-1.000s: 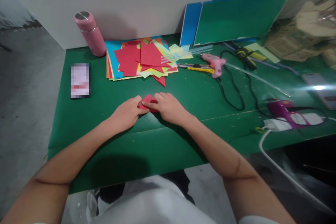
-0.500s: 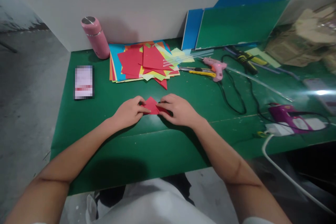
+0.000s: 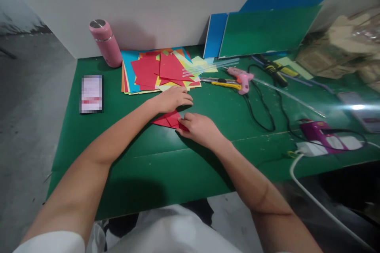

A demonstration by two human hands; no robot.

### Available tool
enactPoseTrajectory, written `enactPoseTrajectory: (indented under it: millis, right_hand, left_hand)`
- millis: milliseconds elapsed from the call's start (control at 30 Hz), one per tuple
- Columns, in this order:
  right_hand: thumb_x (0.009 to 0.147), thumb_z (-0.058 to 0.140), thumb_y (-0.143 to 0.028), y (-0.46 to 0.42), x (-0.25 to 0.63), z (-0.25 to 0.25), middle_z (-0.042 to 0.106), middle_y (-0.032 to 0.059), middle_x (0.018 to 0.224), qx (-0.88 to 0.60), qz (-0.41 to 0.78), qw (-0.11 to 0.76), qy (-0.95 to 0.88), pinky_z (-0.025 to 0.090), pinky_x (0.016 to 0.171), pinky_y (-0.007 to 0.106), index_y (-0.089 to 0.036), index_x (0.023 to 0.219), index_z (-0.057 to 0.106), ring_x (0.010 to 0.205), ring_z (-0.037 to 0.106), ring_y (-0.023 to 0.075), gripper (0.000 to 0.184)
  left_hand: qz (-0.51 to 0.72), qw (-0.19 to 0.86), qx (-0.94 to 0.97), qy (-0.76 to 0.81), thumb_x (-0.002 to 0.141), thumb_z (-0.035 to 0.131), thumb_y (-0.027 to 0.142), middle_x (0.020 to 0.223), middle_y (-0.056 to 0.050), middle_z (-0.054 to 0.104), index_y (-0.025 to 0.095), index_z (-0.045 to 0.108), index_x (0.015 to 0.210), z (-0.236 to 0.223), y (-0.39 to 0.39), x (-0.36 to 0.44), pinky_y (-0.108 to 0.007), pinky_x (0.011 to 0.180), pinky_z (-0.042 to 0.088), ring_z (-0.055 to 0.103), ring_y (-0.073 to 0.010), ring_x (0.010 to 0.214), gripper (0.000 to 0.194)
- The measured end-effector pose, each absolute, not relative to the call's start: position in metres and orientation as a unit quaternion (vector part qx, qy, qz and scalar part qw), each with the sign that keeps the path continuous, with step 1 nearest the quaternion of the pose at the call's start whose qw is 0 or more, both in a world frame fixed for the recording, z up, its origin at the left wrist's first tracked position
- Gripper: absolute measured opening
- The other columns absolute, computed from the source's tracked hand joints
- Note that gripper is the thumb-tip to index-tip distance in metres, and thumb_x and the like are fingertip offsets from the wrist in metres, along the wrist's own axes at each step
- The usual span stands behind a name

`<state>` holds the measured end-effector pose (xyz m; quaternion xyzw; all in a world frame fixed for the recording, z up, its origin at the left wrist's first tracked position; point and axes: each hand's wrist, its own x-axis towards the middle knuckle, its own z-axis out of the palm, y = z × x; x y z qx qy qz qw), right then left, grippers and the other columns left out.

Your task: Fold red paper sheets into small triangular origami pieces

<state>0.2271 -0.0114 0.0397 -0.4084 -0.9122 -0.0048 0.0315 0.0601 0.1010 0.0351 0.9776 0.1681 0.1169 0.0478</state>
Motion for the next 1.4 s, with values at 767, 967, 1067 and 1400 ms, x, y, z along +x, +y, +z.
enactPoseTrajectory:
  millis: [767, 967, 1067, 1400]
  right_hand:
    - [0.098, 0.031, -0.022, 0.042, 0.228, 0.009, 0.061, 0.018, 0.103, -0.528, -0.011, 0.172, -0.832, 0.042, 0.074, 0.038, -0.01, 0.121, 0.057, 0.085, 0.054, 0.0258, 0.036]
    - [0.095, 0.034, -0.021, 0.045, 0.226, 0.011, 0.065, 0.0158, 0.088, -0.589, 0.027, 0.201, -0.782, 0.039, 0.065, 0.035, -0.013, 0.106, 0.053, 0.075, 0.055, 0.025, 0.023]
    - [0.095, 0.036, -0.024, 0.044, 0.227, 0.012, 0.065, 0.0136, 0.085, -0.603, 0.047, 0.211, -0.768, 0.039, 0.063, 0.033, -0.016, 0.101, 0.051, 0.074, 0.056, 0.0237, 0.018]
    - [0.086, 0.046, -0.014, 0.039, 0.233, 0.01, 0.066, 0.0104, 0.101, -0.479, 0.012, 0.37, -0.796, 0.049, 0.083, 0.041, -0.022, 0.1, 0.055, 0.095, 0.061, 0.0255, 0.019]
  left_hand:
    - [0.288, 0.113, 0.921, 0.238, 0.098, 0.034, 0.015, 0.102, -0.012, 0.066, 0.014, 0.066, 0.103, 0.039, 0.113, 0.047, -0.035, 0.086, 0.048, 0.061, -0.0198, 0.096, 0.032]
    - [0.31, 0.112, 0.904, 0.272, 0.101, 0.035, 0.019, 0.108, -0.013, 0.066, 0.013, 0.061, 0.115, 0.022, 0.099, 0.057, -0.033, 0.088, 0.048, 0.061, -0.0189, 0.099, 0.03]
    - [0.286, 0.113, 0.913, 0.268, 0.098, 0.04, 0.016, 0.111, -0.015, 0.066, 0.011, 0.059, 0.119, 0.014, 0.092, 0.059, -0.033, 0.088, 0.049, 0.062, -0.0195, 0.101, 0.028]
    - [0.33, 0.045, 0.823, 0.46, 0.087, 0.049, 0.011, 0.116, -0.012, 0.063, 0.016, 0.067, 0.108, 0.029, 0.121, 0.035, -0.038, 0.098, 0.046, 0.059, -0.025, 0.11, 0.028]
